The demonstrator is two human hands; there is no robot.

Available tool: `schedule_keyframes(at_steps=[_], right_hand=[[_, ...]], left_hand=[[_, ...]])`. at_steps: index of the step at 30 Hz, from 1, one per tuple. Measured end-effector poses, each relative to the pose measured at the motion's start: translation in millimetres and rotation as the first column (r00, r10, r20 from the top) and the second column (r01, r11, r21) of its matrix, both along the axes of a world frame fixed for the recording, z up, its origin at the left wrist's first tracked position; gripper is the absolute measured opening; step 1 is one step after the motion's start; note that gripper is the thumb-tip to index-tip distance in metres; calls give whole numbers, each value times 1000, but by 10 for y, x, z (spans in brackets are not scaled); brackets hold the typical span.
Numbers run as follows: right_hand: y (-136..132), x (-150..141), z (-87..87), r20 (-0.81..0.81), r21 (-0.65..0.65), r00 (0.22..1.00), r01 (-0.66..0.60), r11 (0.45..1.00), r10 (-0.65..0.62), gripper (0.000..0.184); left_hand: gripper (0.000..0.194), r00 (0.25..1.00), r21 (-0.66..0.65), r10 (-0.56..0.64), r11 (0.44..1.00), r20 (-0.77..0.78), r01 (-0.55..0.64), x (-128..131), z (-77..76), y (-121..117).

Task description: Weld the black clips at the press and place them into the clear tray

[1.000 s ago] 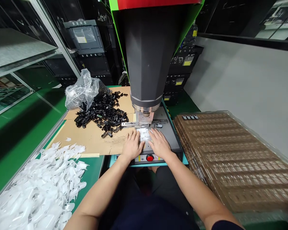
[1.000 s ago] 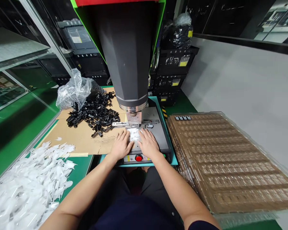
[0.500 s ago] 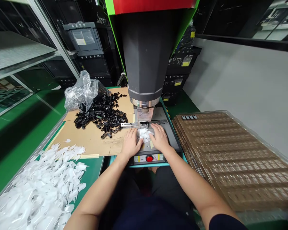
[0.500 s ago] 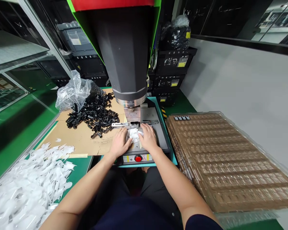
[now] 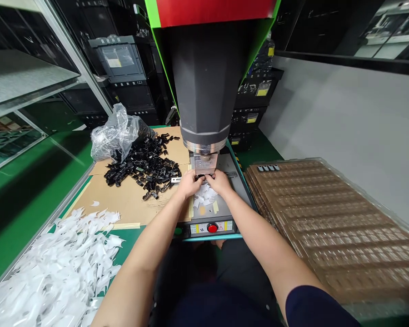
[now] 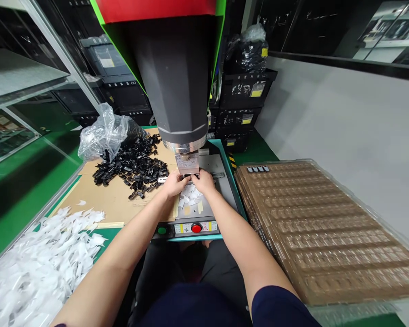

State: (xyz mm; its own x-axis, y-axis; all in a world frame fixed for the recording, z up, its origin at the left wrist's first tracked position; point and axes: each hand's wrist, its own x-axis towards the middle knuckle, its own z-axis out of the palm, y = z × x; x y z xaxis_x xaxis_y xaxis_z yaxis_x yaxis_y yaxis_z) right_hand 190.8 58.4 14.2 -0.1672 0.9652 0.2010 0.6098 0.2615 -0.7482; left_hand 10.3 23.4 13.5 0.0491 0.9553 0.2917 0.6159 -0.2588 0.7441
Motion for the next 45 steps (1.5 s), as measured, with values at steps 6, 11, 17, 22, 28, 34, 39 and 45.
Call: schedule_keyframes(at_steps=[6, 11, 17, 22, 28, 34, 39, 45], right_hand=[[-544, 124, -234, -583, -85, 812, -45, 995, -13, 38], [-1261, 115, -300, -712, -79, 700, -147, 986, 48, 41], [-1584, 118, -141, -710, -57, 701, -152, 987, 67, 40], [-1663, 158, -57, -690, -17, 718, -147, 989, 95, 40], [-1724, 192, -42, -684, 2, 723, -138, 990, 103, 40], [-1728, 191, -7, -676, 6, 729, -142, 990, 108, 38], [-1742, 162, 43, -698, 2, 709, -138, 990, 100, 36], [-1757, 187, 164, -767, -72, 639, -177, 981, 59, 39]], left_hand=[[57, 760, -188, 105, 982, 642, 24, 161, -159, -644], [56, 602, -157, 91, 986, 794, 59, 363, -170, -1248], [52, 563, -136, 71, 988, 824, 73, 463, -97, -1482], [50, 571, -115, 57, 991, 819, 67, 481, -55, -1544], [48, 590, -115, 40, 989, 806, 91, 477, -17, -1605], [49, 569, -114, 37, 988, 822, 101, 465, 39, -1630], [44, 489, -134, 61, 984, 870, 117, 440, 106, -1626], [51, 244, -199, 126, 931, 962, 305, 379, 180, -1632]])
